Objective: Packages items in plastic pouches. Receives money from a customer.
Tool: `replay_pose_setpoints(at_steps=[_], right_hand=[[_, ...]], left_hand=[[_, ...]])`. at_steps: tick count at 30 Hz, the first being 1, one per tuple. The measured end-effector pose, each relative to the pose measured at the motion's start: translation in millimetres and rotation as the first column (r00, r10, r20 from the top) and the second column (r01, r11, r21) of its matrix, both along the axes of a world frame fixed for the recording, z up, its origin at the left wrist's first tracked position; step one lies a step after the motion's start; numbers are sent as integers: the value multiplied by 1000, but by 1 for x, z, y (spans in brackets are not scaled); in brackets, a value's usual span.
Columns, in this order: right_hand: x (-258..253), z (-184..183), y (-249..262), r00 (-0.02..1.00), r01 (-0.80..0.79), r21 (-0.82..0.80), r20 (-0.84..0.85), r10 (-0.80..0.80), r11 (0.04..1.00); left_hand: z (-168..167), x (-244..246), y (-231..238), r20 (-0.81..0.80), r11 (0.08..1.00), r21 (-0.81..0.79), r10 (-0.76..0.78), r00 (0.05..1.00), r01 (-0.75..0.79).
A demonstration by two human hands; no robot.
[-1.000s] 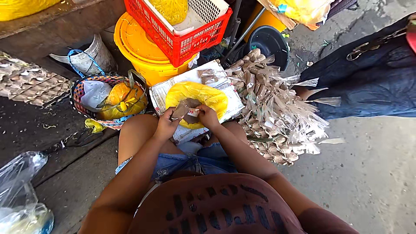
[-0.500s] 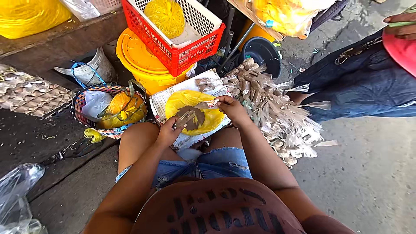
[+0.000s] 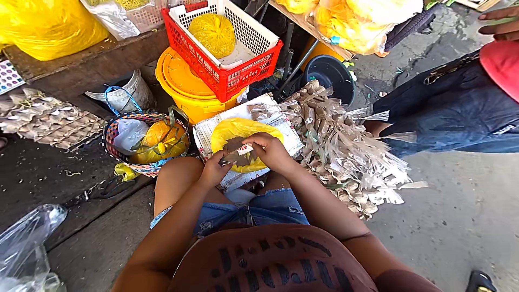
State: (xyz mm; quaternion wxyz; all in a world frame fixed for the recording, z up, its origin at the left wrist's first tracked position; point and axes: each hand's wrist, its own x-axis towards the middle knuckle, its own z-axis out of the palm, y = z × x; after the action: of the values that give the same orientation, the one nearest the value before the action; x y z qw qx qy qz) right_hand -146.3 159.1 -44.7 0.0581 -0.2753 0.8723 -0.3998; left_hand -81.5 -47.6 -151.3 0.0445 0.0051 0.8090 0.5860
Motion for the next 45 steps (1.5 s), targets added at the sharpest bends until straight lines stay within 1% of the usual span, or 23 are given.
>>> replay_pose_setpoints(at_steps=[3, 4, 6, 7, 9, 11, 12, 14, 16, 18, 20, 23, 25, 27, 28, 30, 32, 34, 35, 37, 40, 43, 45], right_hand=[[-5, 13, 21, 993, 93, -91, -70, -100, 992], [-7, 15, 30, 987, 149, -117, -51, -156, 982], [-13, 11, 45, 961, 276, -139, 39, -273, 951], [-15, 4, 51, 940, 335, -122, 112, -322, 934], [-16, -21, 60, 904, 380, -18, 219, -367, 925], [-12, -45, 63, 883, 345, 130, 290, -369, 929], [-8, -55, 62, 879, 327, 182, 302, -370, 927], [0, -71, 60, 884, 338, 217, 262, -388, 916], [5, -75, 57, 896, 371, 198, 182, -406, 907], [6, -72, 54, 897, 396, 183, 133, -421, 900], [4, -66, 53, 898, 405, 159, 115, -424, 901], [6, -59, 51, 917, 385, 75, 78, -390, 920], [9, -55, 50, 929, 366, 15, 60, -366, 931], [13, -52, 49, 938, 346, -26, 34, -345, 938], [13, -49, 49, 943, 333, -31, 27, -332, 942], [9, -40, 51, 948, 317, -38, -18, -317, 948], [8, -31, 51, 962, 272, -25, 30, -271, 962], [5, -20, 47, 974, 178, -41, 147, -170, 983], [3, -14, 41, 974, 129, -82, 200, -110, 988], [2, -1, 23, 967, 35, -171, 256, 10, 985], [2, 16, -9, 926, -64, -280, 341, 162, 958], [3, 23, -32, 854, -121, -382, 431, 293, 916], [5, 25, -36, 812, -145, -321, 502, 297, 936]], left_hand=[[2, -1, -2, 54, 985, 156, 67, 996, -75], [5, -2, -3, 97, 964, 241, 89, 991, -110], [14, -4, -7, 175, 879, 444, 105, 979, -174], [19, -6, -9, 196, 821, 533, 117, 974, -206], [36, -13, -14, 228, 730, 629, 154, 961, -266], [58, -22, -21, 171, 699, 655, 231, 958, -286], [69, -27, -27, 110, 712, 648, 263, 959, -270], [90, -37, -40, -30, 788, 568, 307, 951, -237], [110, -46, -53, -160, 885, 410, 309, 938, -221], [128, -54, -61, -267, 951, 223, 271, 925, -215], [141, -58, -62, -341, 965, 110, 260, 904, -236], [150, -65, -64, -458, 954, 31, 279, 844, -299], [142, -70, -65, -468, 942, -46, 274, 840, -332], [122, -77, -64, -294, 929, -208, 240, 925, -307], [114, -80, -61, -231, 919, -228, 269, 935, -321], [112, -81, -55, -276, 905, -161, 342, 898, -394], [124, -74, -51, -355, 906, -85, 362, 862, -415], [141, -66, -46, -382, 928, -64, 318, 868, -367], [152, -62, -42, -390, 940, -62, 286, 875, -335], [172, -51, -36, -425, 965, -53, 210, 881, -256], [191, -38, -30, -474, 994, -25, 81, 877, -106], [195, -33, -21, -472, 998, 53, 66, 879, -47], [187, -36, -19, -437, 992, 103, 112, 893, -73]])
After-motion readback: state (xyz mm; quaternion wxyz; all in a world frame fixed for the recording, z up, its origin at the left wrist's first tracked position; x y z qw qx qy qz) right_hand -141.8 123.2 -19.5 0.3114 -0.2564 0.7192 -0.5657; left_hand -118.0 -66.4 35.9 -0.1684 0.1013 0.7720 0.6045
